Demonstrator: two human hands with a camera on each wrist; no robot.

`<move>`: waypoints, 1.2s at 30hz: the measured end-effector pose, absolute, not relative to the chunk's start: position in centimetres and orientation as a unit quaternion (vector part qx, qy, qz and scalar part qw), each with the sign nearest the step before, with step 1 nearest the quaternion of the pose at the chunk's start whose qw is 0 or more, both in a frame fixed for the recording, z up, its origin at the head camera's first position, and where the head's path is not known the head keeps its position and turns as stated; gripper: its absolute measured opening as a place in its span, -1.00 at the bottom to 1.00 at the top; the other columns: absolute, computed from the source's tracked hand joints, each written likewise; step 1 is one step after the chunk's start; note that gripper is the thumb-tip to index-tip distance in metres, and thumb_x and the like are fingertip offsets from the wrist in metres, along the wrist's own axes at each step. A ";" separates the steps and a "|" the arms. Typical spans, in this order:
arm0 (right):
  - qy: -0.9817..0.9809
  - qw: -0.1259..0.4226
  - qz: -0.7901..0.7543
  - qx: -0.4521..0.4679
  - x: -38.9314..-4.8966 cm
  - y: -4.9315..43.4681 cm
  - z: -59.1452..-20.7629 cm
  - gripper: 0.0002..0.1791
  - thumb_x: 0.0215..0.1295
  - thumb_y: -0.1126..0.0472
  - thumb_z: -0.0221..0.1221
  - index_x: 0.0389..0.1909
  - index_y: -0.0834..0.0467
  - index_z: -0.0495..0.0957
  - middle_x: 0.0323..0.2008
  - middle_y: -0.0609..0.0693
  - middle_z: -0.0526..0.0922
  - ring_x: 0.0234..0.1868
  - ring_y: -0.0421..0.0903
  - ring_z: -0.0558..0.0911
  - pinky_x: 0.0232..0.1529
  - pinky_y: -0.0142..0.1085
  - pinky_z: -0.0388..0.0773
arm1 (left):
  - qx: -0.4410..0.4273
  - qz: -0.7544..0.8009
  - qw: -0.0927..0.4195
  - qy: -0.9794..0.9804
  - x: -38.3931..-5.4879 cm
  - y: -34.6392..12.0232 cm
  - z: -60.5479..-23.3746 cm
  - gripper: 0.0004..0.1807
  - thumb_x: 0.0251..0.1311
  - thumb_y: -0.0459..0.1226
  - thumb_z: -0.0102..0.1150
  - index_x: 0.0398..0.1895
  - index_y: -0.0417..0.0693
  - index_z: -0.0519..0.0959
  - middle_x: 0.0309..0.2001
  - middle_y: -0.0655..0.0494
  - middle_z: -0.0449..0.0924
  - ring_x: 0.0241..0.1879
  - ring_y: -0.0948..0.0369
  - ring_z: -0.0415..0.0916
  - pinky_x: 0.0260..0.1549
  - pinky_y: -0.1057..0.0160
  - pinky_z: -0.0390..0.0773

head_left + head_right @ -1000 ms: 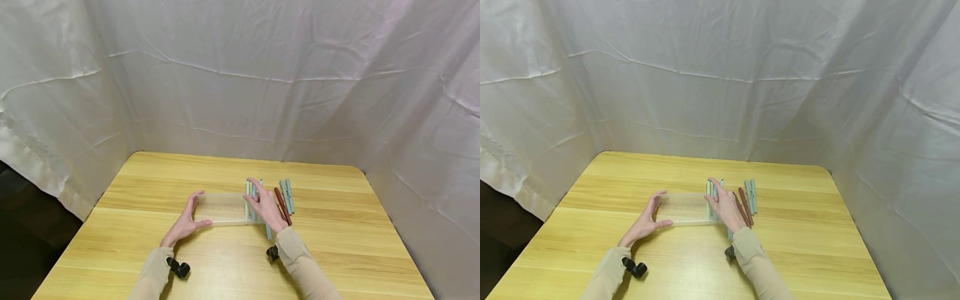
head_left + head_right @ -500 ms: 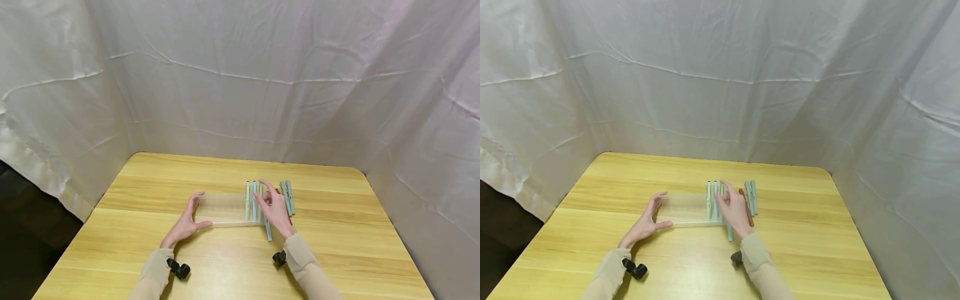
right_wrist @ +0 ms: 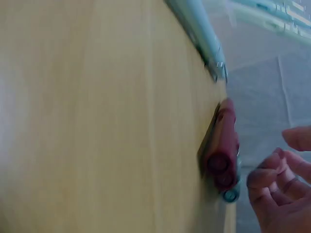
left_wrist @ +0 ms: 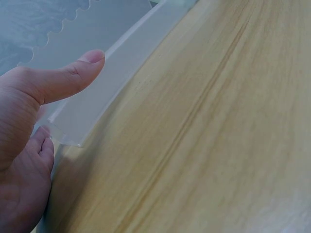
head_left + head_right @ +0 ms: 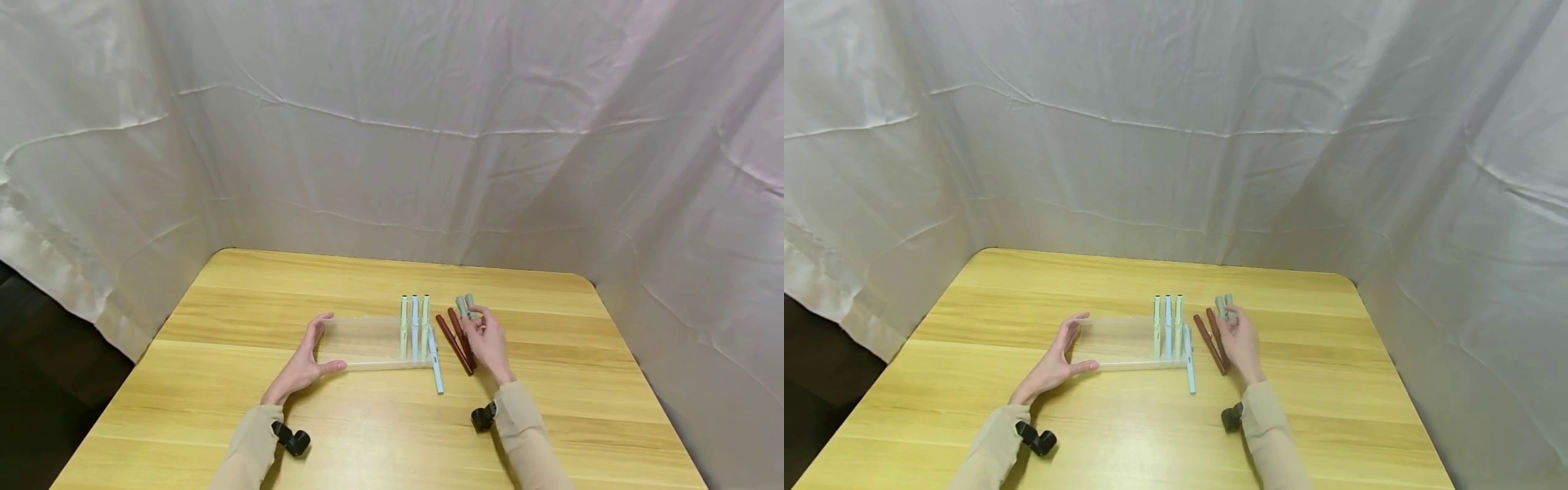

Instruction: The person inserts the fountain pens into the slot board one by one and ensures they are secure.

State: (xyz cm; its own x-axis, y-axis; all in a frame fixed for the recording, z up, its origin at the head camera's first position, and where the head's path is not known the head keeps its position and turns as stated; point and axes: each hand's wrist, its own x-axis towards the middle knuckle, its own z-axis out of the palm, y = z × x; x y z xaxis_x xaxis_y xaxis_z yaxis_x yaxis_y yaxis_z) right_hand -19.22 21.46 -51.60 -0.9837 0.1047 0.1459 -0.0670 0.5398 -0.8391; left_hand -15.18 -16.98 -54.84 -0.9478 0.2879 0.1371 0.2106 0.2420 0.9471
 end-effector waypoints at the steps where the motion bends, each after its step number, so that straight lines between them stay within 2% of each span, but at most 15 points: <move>1: -0.875 0.081 0.477 -0.014 -19.3 21.7 -51.7 -0.60 0.48 0.23 0.12 0.24 0.31 0.46 -0.35 0.19 0.62 -0.52 -0.25 0.49 -0.57 -0.48 0.44 | 0.159 0.595 0.033 0.787 -15.2 -17.0 -54.8 0.13 0.03 -0.29 0.51 0.57 0.00 -0.05 0.61 -0.20 -0.14 0.60 -0.28 -0.28 0.57 -0.32 -0.23; 7: -0.883 0.061 0.465 -0.027 -19.6 22.3 -52.0 -0.59 0.50 0.20 0.10 0.26 0.30 0.43 -0.31 0.24 0.63 -0.51 -0.22 0.50 -0.60 -0.46 0.45 | 0.162 0.596 0.033 0.786 -15.1 -16.8 -54.7 0.13 0.03 -0.29 0.51 0.57 -0.01 -0.05 0.61 -0.21 -0.14 0.60 -0.29 -0.28 0.57 -0.32 -0.23; 17: -0.889 0.053 0.450 -0.060 -20.0 24.0 -52.0 -0.48 0.39 0.23 0.22 0.29 0.31 0.39 -0.40 0.09 0.60 -0.46 -0.22 0.48 -0.45 -0.43 0.46 | 0.166 0.597 0.033 0.784 -15.3 -16.9 -54.8 0.13 0.03 -0.28 0.51 0.57 0.02 -0.05 0.61 -0.19 -0.15 0.60 -0.28 -0.28 0.57 -0.31 -0.24; 23: -0.900 0.003 0.431 -0.061 -20.1 24.9 -52.3 -0.44 0.39 0.22 0.22 0.33 0.34 0.35 -0.42 0.05 0.57 -0.44 -0.19 0.46 -0.41 -0.39 0.42 | 0.168 0.595 0.032 0.785 -15.2 -16.9 -54.7 0.12 0.04 -0.29 0.50 0.57 -0.01 -0.05 0.61 -0.20 -0.15 0.60 -0.28 -0.29 0.57 -0.32 -0.24; 27: -0.900 -0.031 0.432 -0.048 -19.6 25.2 -52.1 -0.38 0.38 0.24 0.23 0.37 0.35 0.28 -0.44 0.03 0.56 -0.52 -0.20 0.46 -0.49 -0.40 0.44 | 0.165 0.594 0.033 0.786 -15.2 -16.9 -54.7 0.12 0.04 -0.29 0.50 0.57 0.00 -0.05 0.62 -0.20 -0.16 0.60 -0.28 -0.29 0.57 -0.32 -0.24; 33: -0.885 -0.124 0.448 -0.015 -18.1 26.5 -51.4 -0.18 0.36 0.26 0.23 0.49 0.36 0.01 -0.56 -0.05 0.53 -0.71 -0.24 0.42 -0.68 -0.45 0.39 | 0.165 0.594 0.034 0.787 -15.2 -16.9 -54.7 0.11 0.04 -0.28 0.50 0.57 0.01 -0.05 0.62 -0.19 -0.15 0.60 -0.28 -0.28 0.57 -0.31 -0.23; 36: -0.885 -0.135 0.445 -0.015 -18.0 26.8 -51.0 -0.17 0.38 0.21 0.22 0.51 0.34 -0.02 -0.59 -0.05 0.51 -0.71 -0.24 0.41 -0.71 -0.46 0.35 | 0.162 0.594 0.033 0.788 -15.1 -17.0 -54.8 0.11 0.05 -0.28 0.50 0.57 0.01 -0.05 0.62 -0.19 -0.15 0.60 -0.28 -0.28 0.57 -0.31 -0.22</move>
State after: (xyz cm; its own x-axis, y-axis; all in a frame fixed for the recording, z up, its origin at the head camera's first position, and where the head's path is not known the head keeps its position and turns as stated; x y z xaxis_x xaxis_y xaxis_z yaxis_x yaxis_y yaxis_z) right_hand -18.02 26.75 -51.04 -0.9632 -0.0932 -0.2519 0.1464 0.6040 -0.7834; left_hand -15.13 -16.96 -54.76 -0.9453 0.2943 0.1407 0.2163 0.2427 0.9457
